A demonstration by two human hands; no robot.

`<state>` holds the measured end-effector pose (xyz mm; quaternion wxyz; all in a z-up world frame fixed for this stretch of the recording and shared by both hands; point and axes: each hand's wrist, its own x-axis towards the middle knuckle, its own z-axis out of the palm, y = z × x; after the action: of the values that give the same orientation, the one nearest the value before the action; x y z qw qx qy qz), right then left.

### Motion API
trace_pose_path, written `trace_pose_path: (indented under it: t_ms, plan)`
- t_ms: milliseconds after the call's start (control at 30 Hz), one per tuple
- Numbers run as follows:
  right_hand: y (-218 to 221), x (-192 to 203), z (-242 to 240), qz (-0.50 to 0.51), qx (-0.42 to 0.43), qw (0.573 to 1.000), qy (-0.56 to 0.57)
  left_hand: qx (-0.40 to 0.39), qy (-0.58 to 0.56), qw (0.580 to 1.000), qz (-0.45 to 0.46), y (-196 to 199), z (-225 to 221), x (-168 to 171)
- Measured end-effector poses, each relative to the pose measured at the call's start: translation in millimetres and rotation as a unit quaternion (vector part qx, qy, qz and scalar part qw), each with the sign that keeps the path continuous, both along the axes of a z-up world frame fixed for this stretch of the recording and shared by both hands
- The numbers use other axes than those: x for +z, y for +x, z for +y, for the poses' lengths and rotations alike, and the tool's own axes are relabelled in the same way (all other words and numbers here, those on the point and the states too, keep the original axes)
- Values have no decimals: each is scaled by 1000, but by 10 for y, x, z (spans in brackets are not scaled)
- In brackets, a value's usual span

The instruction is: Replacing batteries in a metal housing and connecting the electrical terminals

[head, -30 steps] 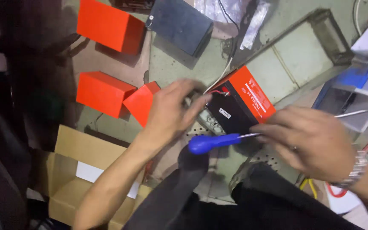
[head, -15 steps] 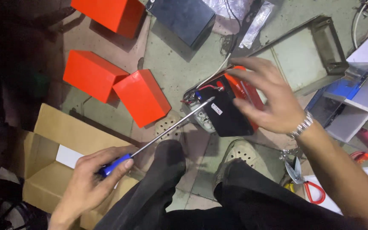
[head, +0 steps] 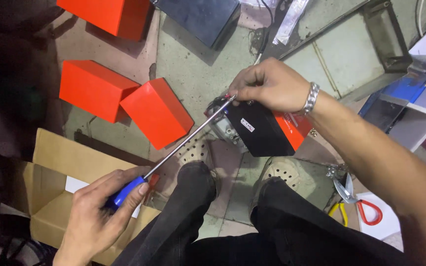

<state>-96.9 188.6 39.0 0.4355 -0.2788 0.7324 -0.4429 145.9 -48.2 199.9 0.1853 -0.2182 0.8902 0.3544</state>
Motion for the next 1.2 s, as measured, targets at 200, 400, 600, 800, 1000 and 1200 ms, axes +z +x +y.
trace_pose_path:
  t_ms: [200, 400, 600, 800, 1000, 1200]
  plan:
    - [-66, 70, 51, -116, -35, 992, -36, -5, -1, 1000, -24, -31, -15, 35]
    - [-46, 70, 70, -87, -29, 994, -56, -24, 22, 999, -7, -69, 8, -22]
    - [-40, 25, 86, -78, -28, 994, -77, -23, 26, 999, -9, -92, 13, -44]
    - [-15, 13, 85, -53, -28, 996, -69, 29, -29, 980, -193, -172, -116, 136]
    - [12, 35, 77, -57, -46, 995, -61, 40, 85, 981, -167, -319, -186, 448]
    - [35, 58, 83, -55, -67, 995, -57, -195, -213, 955, 61, -522, 317, 712]
